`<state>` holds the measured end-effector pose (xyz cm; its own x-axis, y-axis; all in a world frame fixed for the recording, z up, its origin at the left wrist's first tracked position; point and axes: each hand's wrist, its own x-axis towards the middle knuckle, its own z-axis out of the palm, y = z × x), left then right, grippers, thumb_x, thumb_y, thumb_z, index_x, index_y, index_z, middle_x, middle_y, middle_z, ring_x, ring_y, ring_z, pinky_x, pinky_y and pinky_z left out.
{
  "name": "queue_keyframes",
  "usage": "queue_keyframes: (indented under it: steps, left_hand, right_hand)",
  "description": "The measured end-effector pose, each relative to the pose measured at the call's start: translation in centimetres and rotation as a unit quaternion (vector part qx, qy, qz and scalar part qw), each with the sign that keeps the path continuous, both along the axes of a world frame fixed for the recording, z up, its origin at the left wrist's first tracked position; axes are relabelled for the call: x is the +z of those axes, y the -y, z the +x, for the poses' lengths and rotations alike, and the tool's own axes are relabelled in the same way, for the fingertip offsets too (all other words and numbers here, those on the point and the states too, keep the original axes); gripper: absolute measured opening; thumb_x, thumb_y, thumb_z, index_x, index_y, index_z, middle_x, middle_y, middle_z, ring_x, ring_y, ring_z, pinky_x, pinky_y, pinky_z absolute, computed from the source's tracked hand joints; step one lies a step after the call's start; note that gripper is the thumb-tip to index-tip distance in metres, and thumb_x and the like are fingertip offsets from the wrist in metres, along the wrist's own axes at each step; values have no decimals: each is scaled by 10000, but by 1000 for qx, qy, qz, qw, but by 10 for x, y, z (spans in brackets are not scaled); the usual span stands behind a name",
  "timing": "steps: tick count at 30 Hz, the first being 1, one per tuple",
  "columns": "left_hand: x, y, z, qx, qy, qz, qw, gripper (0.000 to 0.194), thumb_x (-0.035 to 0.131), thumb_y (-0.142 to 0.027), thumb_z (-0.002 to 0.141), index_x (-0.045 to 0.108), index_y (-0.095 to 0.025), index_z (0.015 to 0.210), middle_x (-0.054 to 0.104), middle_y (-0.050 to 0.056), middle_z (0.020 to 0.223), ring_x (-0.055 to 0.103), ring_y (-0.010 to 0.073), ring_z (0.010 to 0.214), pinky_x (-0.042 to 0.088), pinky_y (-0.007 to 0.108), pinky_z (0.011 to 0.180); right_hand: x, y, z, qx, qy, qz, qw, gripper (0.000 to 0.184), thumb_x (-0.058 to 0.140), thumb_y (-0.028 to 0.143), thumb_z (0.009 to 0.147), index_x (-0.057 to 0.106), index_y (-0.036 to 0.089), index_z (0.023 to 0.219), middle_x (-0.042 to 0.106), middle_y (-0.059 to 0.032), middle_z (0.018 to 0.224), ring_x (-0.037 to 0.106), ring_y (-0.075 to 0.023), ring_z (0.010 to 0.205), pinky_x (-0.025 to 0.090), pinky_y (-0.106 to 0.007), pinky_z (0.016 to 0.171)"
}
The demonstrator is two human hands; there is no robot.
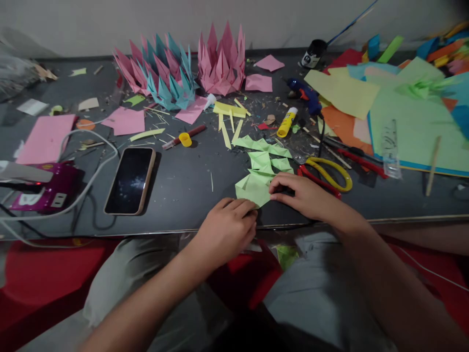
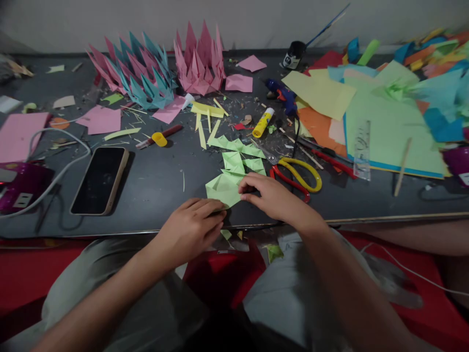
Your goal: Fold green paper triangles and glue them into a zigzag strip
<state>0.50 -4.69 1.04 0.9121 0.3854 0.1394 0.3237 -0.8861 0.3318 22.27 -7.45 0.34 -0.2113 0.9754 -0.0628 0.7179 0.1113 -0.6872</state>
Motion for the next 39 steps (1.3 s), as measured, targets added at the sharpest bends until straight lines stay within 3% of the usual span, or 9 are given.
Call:
queue_keyframes:
  steps: [3, 6, 12, 18, 30, 39]
  left_hand:
    - [-5, -7, -9, -4, 43, -76, 996, 185, 491, -183, 867, 589, -158, 1022, 612, 59, 1103, 560, 175, 1023, 444, 335, 869]
    - [-11, -9, -11, 34, 68, -116, 990, 238, 529, -199, 853, 556, -165, 1088, 584, 76, 1152, 539, 179, 1048, 444, 349, 899]
    - [-14, -12, -6, 75, 56, -48, 994, 231, 557, -205, 837, 564, -154, 1062, 595, 73, 1129, 511, 211, 1075, 439, 371, 884]
    - [-13, -28, -6, 24, 56, -17, 998, 163, 492, -241, 882, 629, -159, 913, 640, 57, 997, 565, 193, 948, 454, 346, 817]
    - [-13, -35, 5, 91, 92, -177, 976, 40, 594, -164, 810, 628, -160, 787, 603, 17, 812, 552, 148, 790, 438, 294, 733]
    - [-7, -34, 10, 149, 88, -243, 955, 68, 611, -107, 771, 640, -164, 749, 597, 16, 791, 577, 141, 765, 450, 273, 693]
  right_hand:
    - [2, 3, 1, 21, 18, 25, 999, 57, 503, 189, 831, 554, 201, 810, 589, -37, 858, 576, -148, 804, 468, -282, 732]
    - [3, 11, -5, 40, 70, 91, 993, 140, 458, 148, 852, 590, 192, 848, 603, -59, 902, 579, -160, 852, 475, -295, 758]
    - [-1, 26, -21, 107, 172, 203, 958, 236, 435, 73, 836, 629, 149, 946, 649, -90, 983, 591, -199, 934, 487, -334, 826]
    - [-4, 28, -21, 131, 204, 248, 938, 252, 427, 99, 839, 649, 136, 951, 668, -106, 991, 620, -216, 898, 511, -348, 745]
    - [-9, 31, -21, 141, 216, 248, 934, 333, 394, 105, 850, 617, 171, 1088, 649, -109, 1024, 598, -235, 928, 485, -364, 730]
    - [-13, 31, -23, 130, 233, 238, 934, 367, 372, 97, 848, 603, 184, 1119, 633, -125, 1019, 556, -231, 964, 450, -361, 731]
